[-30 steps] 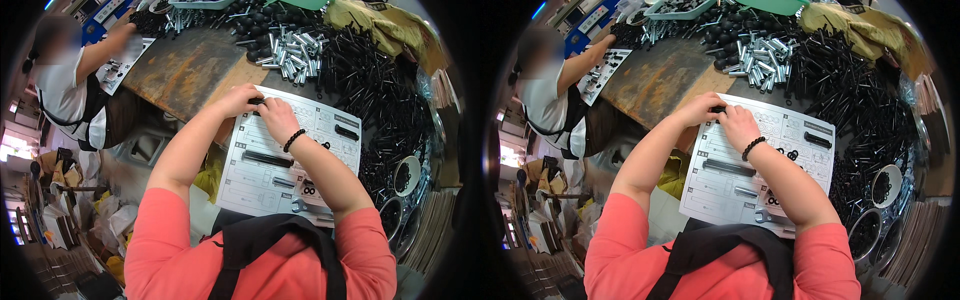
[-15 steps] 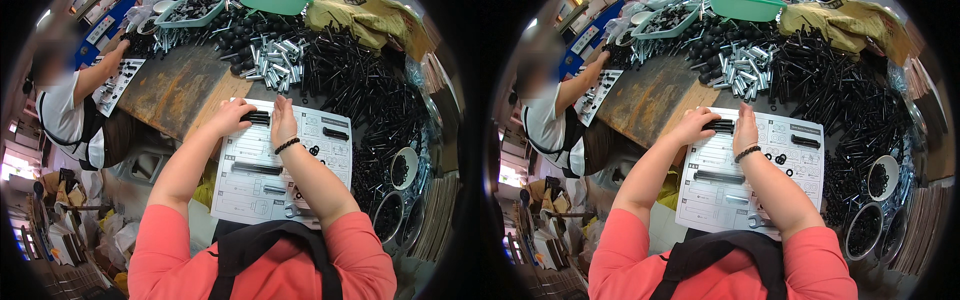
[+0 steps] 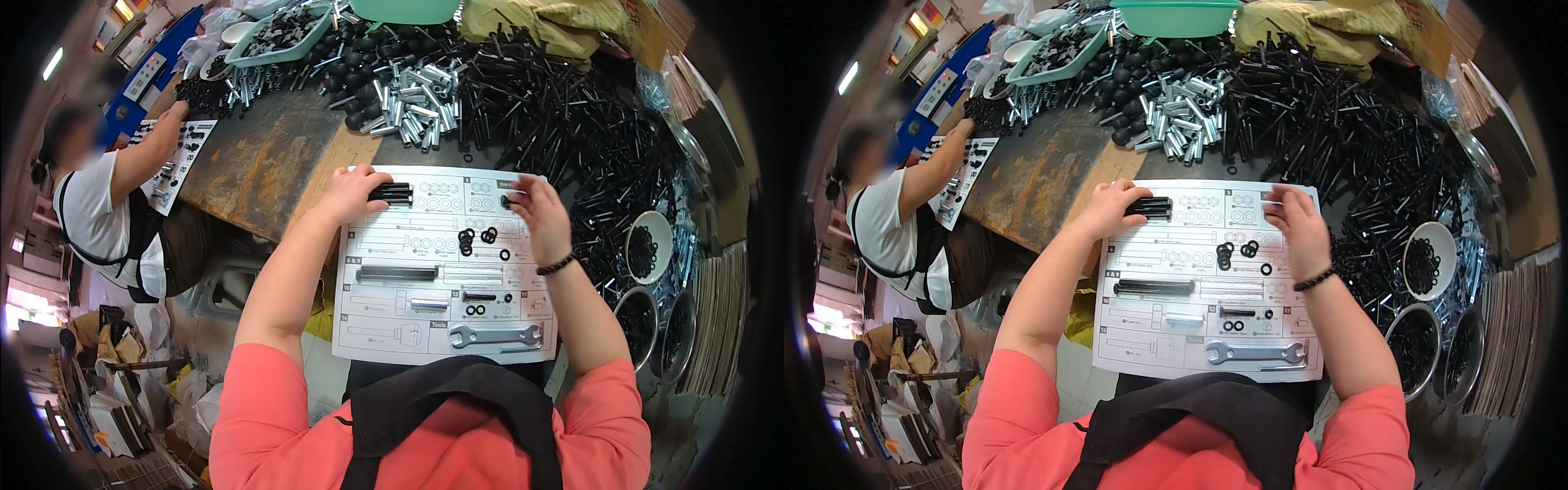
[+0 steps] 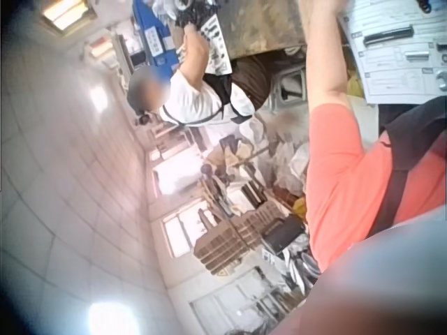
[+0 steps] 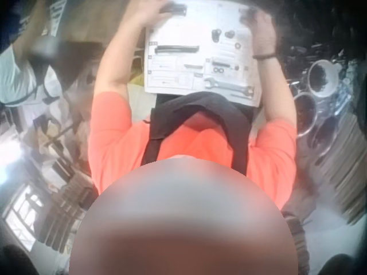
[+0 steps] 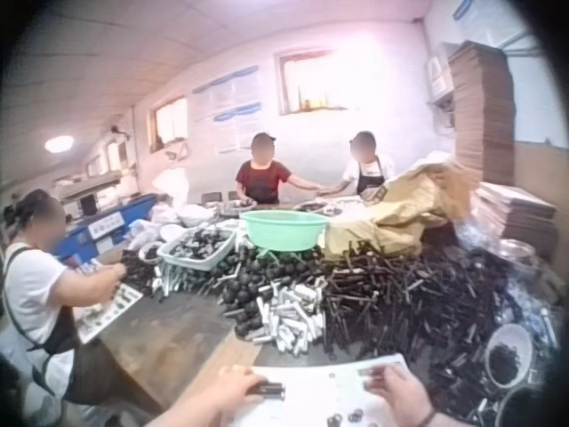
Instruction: The person assembles hardware kits by picking bolts, washers, and nuts from piles and bowls, then placing them onto a printed layout sheet. The person uses a wrench to tighten nuts onto bolts and arranges the components in designated positions on the sheet.
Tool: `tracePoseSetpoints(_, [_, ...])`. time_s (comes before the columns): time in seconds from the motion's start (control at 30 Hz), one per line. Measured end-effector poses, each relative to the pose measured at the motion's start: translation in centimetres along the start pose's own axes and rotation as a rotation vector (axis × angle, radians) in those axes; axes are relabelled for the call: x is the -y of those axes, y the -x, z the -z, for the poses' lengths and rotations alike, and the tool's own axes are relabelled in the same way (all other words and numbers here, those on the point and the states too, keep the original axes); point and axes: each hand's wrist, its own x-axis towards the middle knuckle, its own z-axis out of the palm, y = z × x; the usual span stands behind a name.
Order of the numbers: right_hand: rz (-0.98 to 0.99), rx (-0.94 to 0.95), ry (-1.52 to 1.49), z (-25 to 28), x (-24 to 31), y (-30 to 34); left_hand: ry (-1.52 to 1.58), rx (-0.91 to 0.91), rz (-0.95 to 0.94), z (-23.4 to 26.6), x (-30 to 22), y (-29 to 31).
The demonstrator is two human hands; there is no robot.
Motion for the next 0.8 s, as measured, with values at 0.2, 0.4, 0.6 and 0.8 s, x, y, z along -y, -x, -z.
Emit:
tracePoseSetpoints(0.2, [0.109,-0.004,0.690,11.1,6.7,8.0,-0.028,0.024,-0.018,0.1,-0.1,0.0])
tracePoseSetpoints(0.4, [0.220,-0.266,1.626,20.3,9.6,17.9,-0.004,-0.165,0.100,-0.7,-0.5,1.2])
tracePoseSetpoints(0.6, [-0.035,-0.106,1.715,22.4,7.9,21.3,0.390,-0.598,0.286,-3.2,-1.1,3.1])
tracePoseSetpoints(0.8, [0.064,-0.109,1.742,23.4,6.9,20.8,0.431,-0.400,0.010,-3.1,-8.5,3.8])
